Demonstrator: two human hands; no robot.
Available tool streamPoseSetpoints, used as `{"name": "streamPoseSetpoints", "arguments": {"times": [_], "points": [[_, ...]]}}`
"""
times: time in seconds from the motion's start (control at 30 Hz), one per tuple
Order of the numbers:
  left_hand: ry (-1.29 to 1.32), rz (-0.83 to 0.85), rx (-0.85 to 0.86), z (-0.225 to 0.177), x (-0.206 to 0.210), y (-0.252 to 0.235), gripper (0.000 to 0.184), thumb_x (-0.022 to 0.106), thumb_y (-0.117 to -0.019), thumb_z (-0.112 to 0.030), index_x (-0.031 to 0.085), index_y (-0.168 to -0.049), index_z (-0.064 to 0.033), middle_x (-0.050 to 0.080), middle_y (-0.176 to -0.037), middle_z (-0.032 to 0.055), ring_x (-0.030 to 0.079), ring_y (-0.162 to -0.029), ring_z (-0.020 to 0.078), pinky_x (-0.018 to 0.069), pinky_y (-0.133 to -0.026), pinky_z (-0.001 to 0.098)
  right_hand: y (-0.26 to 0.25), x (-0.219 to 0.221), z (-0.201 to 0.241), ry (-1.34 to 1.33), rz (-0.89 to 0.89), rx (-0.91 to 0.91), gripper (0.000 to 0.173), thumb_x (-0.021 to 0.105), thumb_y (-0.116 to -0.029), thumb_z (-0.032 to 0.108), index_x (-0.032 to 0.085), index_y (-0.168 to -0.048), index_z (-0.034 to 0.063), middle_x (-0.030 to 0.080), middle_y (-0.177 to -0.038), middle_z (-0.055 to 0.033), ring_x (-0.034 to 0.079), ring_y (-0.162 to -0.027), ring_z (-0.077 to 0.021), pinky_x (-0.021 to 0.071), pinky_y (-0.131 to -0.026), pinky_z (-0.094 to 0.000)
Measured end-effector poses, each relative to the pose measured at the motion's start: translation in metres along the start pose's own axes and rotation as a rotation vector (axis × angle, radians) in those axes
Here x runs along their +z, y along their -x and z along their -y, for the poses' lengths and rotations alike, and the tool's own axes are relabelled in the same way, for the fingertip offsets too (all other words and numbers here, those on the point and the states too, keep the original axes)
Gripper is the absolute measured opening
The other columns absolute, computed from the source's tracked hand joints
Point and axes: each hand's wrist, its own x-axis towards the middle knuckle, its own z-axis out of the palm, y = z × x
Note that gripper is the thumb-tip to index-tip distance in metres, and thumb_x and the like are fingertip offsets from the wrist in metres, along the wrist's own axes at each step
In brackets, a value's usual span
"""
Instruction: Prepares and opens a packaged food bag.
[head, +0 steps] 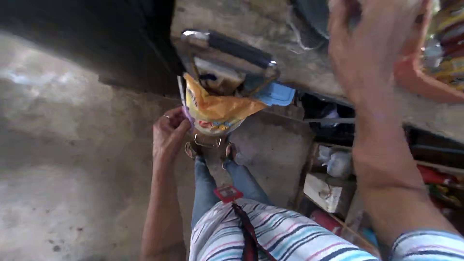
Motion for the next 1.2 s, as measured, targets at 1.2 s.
{"name": "streamPoseSetpoints", "arguments": {"times": [1.2], "points": [[1.697,0.356,-0.233,0.148,0.069,-0.121,0.049,0.019,-0.1052,-0.036,0.065,-0.1,-0.0194,0.068,-0.077,-0.0028,0.065,-0.071,0.0111,0.0553,-0.066,0.0288,0.036,0.336,0.119,-0.948,0.347,0.53,0.036,0.042,-0.1086,0.013,0.061,-0.135,-0.0004,0.065,-0.13,-0.0133,0.063,-0.117,-0.0178,0.0537,-0.1,-0.0351]]}}
